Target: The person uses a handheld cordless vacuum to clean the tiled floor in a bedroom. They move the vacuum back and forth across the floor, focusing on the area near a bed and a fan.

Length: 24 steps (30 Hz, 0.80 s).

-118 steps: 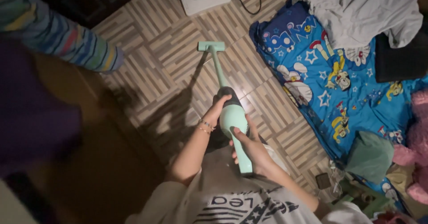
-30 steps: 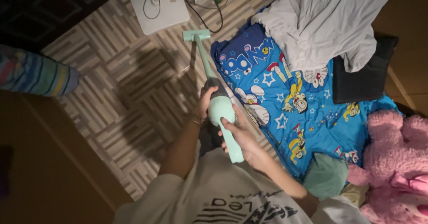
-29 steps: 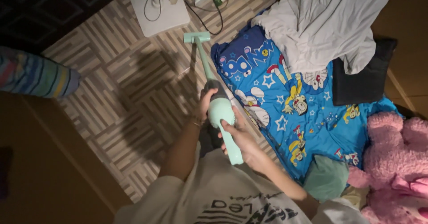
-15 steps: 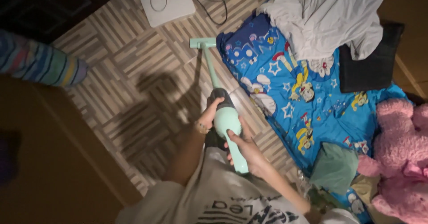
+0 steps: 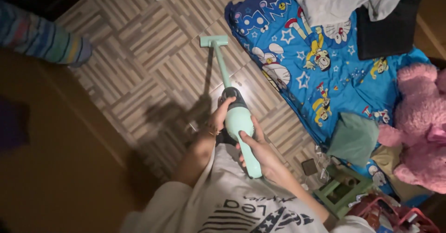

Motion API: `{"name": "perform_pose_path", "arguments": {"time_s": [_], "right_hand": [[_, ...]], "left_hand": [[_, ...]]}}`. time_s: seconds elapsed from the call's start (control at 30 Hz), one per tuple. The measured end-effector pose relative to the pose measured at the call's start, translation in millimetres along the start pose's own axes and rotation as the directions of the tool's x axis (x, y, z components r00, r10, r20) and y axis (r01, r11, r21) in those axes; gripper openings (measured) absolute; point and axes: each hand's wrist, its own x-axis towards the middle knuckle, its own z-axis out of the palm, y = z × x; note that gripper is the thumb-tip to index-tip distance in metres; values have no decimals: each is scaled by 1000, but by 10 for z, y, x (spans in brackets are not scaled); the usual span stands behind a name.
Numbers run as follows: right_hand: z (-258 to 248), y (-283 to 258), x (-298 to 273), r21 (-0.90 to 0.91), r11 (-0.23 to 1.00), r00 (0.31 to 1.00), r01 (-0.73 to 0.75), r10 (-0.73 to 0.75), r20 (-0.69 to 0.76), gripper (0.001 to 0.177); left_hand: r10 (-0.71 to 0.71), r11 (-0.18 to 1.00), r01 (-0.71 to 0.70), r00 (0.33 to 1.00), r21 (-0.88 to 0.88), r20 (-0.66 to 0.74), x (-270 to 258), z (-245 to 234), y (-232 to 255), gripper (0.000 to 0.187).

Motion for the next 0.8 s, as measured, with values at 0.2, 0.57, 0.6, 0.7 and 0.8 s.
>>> {"name": "perform_pose_path", "arguments": {"time_s": [0.2,0.57,0.6,0.7,0.8], "right_hand": [[-384,389,-257,-13,1000,999,-4,4,34,82],[-1094,1180,-1110,-103,994,992,-30,42,119,86],[-1157,1252,-1170,-108,993,992,-36,49,119,86],[-1295,1393,-1310,-144,990,990,-6,26,139,87],[-1372,1460,-1481,-133,990,981,-40,64,183,88]], "left_hand": [[3,999,-8,989,-32,-146,167,6,-779,114],[3,995,-6,999,-95,-32,-560,327,-2025,116],[-2,995,-2,999,-102,-34,-700,365,-2087,116],[-2,993,-3,999,-120,-36,-1003,434,-2219,115],[-9,981,3,999,-192,-33,-1216,452,-2358,114]]}}
